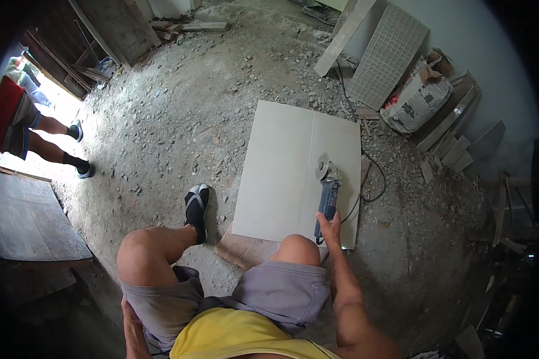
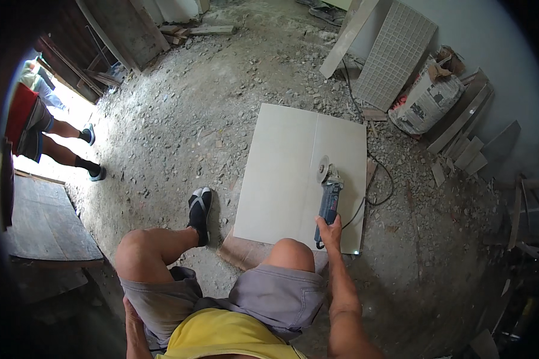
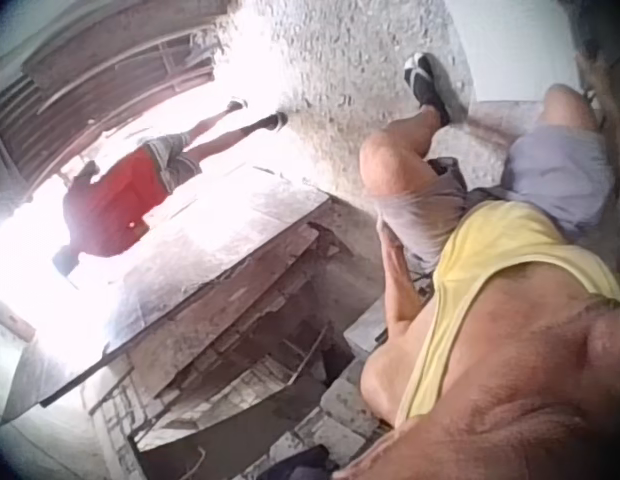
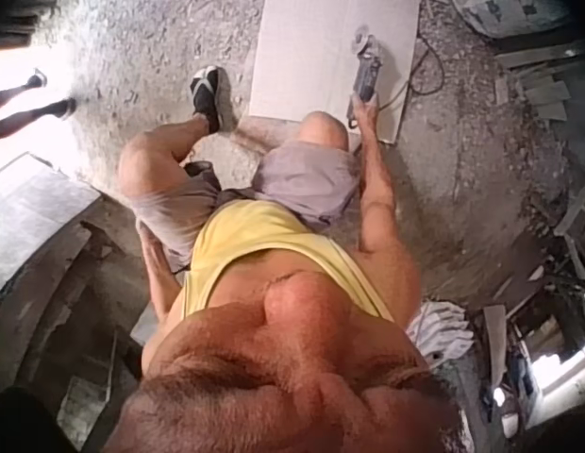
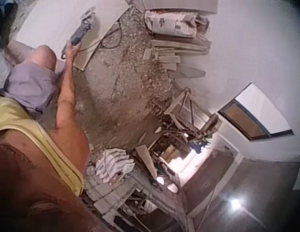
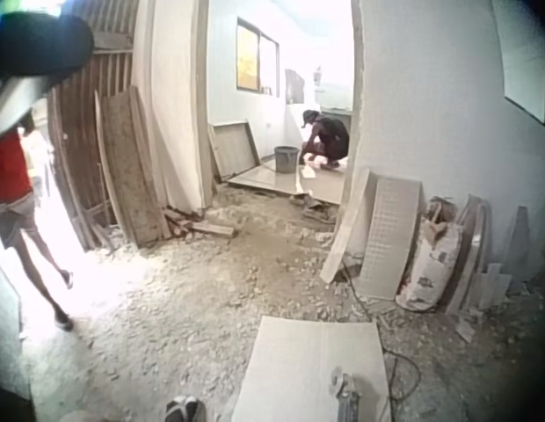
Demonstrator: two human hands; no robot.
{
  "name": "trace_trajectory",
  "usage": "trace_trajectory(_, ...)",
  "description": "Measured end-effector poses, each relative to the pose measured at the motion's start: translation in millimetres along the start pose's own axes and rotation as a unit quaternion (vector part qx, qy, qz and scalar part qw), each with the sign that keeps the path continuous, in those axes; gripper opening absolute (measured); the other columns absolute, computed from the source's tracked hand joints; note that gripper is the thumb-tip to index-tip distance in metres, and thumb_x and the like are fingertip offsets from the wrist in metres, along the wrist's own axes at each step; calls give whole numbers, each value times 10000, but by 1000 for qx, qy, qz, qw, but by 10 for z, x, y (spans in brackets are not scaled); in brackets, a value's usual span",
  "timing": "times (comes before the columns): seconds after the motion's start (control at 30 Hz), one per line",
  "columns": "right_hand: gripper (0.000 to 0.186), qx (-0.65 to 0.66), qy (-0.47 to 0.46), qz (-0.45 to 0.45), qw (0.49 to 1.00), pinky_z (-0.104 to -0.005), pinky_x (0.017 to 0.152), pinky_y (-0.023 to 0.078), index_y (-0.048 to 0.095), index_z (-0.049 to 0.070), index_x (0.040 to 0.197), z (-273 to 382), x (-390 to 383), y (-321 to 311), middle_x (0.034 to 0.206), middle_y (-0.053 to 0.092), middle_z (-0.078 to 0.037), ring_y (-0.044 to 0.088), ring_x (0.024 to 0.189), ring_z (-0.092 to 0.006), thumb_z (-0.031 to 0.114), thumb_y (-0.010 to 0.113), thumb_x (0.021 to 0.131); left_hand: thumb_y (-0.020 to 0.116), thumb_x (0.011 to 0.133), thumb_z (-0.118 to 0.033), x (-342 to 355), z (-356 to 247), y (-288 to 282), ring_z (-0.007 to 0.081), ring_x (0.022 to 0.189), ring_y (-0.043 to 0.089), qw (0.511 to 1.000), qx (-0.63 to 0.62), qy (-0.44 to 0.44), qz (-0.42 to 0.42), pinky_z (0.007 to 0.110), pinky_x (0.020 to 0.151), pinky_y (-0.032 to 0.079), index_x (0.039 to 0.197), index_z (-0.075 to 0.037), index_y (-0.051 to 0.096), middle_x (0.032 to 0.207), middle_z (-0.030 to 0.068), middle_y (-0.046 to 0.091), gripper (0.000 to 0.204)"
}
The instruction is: The person measures and marks a tile with a tape measure, a pencil, and a straight edge, then cuts along the marked line using an angle grinder.
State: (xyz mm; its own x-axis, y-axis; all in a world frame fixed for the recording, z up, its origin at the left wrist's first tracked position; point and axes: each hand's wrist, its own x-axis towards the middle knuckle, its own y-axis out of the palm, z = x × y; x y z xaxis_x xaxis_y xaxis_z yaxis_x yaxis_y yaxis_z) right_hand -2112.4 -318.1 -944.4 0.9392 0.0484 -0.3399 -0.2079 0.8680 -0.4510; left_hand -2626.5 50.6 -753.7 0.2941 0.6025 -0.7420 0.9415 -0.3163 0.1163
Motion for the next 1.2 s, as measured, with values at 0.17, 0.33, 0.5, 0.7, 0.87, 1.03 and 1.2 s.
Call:
trace_trajectory(0.17,619,11,-6,-1,1000,-385,807,508,540,-83,1141,-20,-32,-52,994,642,-195,630,877,-292,338,738,733,440,980,-391,64,153,-78,251,1095,601,999,40,26,-25,394,954,478,1268,-55,589,1214,99,643,467)
trace_trajectory(0.33,611,-5,-15,-28,999,-381,805,509,538,-79,1149,-103,-8,-48,994,645,-192,633,873,-287,328,734,737,438,986,-386,54,364,-348,235,1080,603,995,54,67,-58,388,941,478,1254,-59,593,1201,86,645,451)
trace_trajectory(0.5,485,14,-12,-19,1000,-360,759,504,582,-36,1056,-64,-68,-143,928,643,-135,614,816,-237,310,725,748,437,991,-380,109,354,-414,220,1066,605,973,143,161,-88,382,929,479,1240,-62,598,1188,74,646,435)
trace_trajectory(0.7,550,-31,-24,-14,999,-401,788,504,566,-51,1081,-199,18,103,961,643,-188,632,853,-302,340,728,731,535,1005,-382,-311,-1406,743,130,1084,532,838,294,433,-158,290,928,407,1295,-73,556,1202,41,577,425)
trace_trajectory(0.87,612,-39,-17,-14,999,-434,826,498,551,-70,1104,-336,-112,9,1014,634,-238,634,910,-362,370,729,718,601,951,-255,-141,-1687,2456,329,1384,408,639,654,381,138,408,1149,304,1351,-49,517,1431,196,482,458)
trace_trajectory(1.03,695,-55,5,22,998,-426,858,491,537,-72,1174,-193,-199,125,1070,629,-257,631,957,-371,401,739,707,684,826,-452,1286,-550,2968,379,1388,351,347,834,186,387,563,1020,392,1399,-95,485,1494,156,389,703)
trace_trajectory(1.2,649,-68,-29,-35,997,-421,839,495,552,-65,1149,-386,-7,206,1031,639,-244,634,926,-359,379,742,716,697,852,-364,1676,726,3531,388,1388,354,431,796,241,350,649,1010,366,1436,-102,407,1471,198,398,703)
